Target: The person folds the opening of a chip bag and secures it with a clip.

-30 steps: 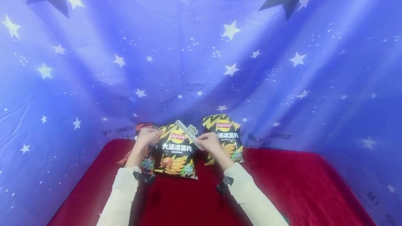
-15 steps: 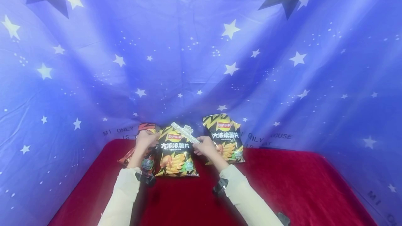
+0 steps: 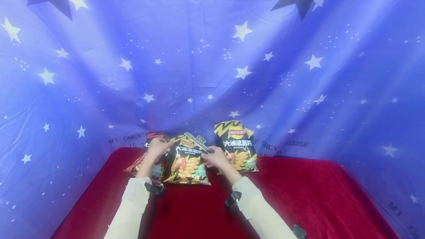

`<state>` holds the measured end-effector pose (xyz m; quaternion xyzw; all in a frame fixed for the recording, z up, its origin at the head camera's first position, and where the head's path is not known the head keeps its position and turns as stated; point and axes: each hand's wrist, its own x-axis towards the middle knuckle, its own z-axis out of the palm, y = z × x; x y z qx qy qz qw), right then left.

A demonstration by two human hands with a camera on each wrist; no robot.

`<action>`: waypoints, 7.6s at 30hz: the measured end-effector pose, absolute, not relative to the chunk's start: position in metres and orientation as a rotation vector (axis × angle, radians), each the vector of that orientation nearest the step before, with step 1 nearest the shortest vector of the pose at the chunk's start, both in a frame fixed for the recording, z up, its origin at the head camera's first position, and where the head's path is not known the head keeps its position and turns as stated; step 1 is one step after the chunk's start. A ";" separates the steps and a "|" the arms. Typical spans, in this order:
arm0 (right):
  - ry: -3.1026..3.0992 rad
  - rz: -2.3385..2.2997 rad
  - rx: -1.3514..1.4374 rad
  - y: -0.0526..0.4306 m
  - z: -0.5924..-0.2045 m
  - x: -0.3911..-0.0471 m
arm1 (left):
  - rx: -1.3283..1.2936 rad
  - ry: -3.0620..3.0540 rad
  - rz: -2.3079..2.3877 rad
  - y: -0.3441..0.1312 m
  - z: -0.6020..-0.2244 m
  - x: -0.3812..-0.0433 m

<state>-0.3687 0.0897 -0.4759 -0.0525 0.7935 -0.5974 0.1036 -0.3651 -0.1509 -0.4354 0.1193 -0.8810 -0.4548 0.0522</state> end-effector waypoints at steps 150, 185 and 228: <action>2.263 -1.584 -0.695 0.267 -0.441 -0.333 | -0.851 -2.733 -2.073 -0.094 -0.433 -0.327; 2.193 -1.597 -0.598 0.219 -0.455 -0.337 | -0.844 -2.719 -2.239 -0.134 -0.435 -0.324; 2.337 -1.697 -0.626 0.192 -0.447 -0.327 | -0.334 -2.431 -1.114 -0.039 -0.400 -0.291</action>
